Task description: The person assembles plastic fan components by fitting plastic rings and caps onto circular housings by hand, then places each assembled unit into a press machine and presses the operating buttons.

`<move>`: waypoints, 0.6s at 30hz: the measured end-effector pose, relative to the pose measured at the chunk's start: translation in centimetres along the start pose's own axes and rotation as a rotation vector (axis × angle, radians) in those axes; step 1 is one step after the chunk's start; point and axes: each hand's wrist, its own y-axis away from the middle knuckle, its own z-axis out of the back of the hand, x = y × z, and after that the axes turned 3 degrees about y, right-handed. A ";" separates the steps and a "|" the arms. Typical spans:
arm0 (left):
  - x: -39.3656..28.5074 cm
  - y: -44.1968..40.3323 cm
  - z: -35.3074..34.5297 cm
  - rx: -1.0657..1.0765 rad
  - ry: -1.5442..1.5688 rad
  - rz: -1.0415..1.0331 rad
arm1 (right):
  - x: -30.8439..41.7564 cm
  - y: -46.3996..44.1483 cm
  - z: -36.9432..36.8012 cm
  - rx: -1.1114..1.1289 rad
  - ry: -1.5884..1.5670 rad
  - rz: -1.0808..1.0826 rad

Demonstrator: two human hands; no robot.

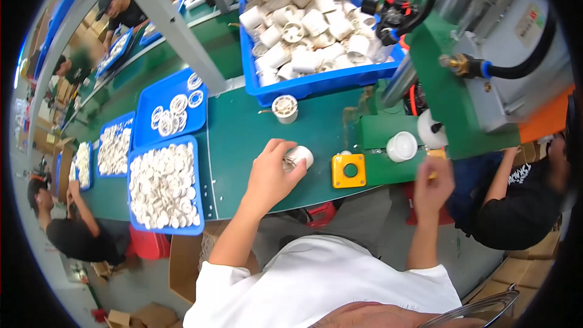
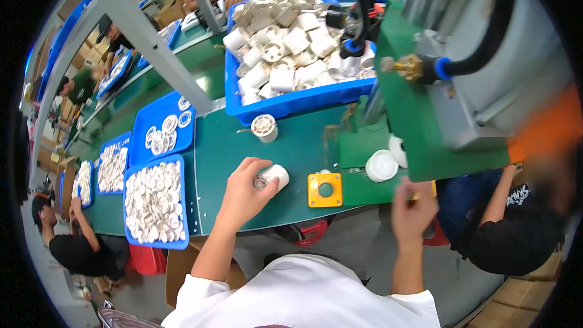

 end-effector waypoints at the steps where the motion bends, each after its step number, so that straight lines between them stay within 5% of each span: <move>1: 0.4 0.7 0.5 -0.004 -0.031 0.115 | 3.7 0.3 -1.3 0.171 -0.101 0.069; 4: 1.8 2.4 1.0 -0.021 -0.099 0.249 | 10.5 1.6 -6.2 0.573 -0.376 0.120; 7: 2.5 3.3 1.1 -0.042 -0.135 0.298 | 13.1 1.9 -11.7 0.593 -0.257 0.378; 12: 1.8 5.2 3.1 -0.049 0.334 0.325 | 15.7 3.0 -14.5 0.673 -0.156 0.250; 16: 3.8 6.4 3.5 -0.023 0.345 0.234 | 14.9 4.7 -16.4 0.702 -0.154 0.137; 18: 3.5 6.0 4.0 -0.008 0.105 0.025 | 14.4 4.5 -16.6 0.691 -0.226 0.216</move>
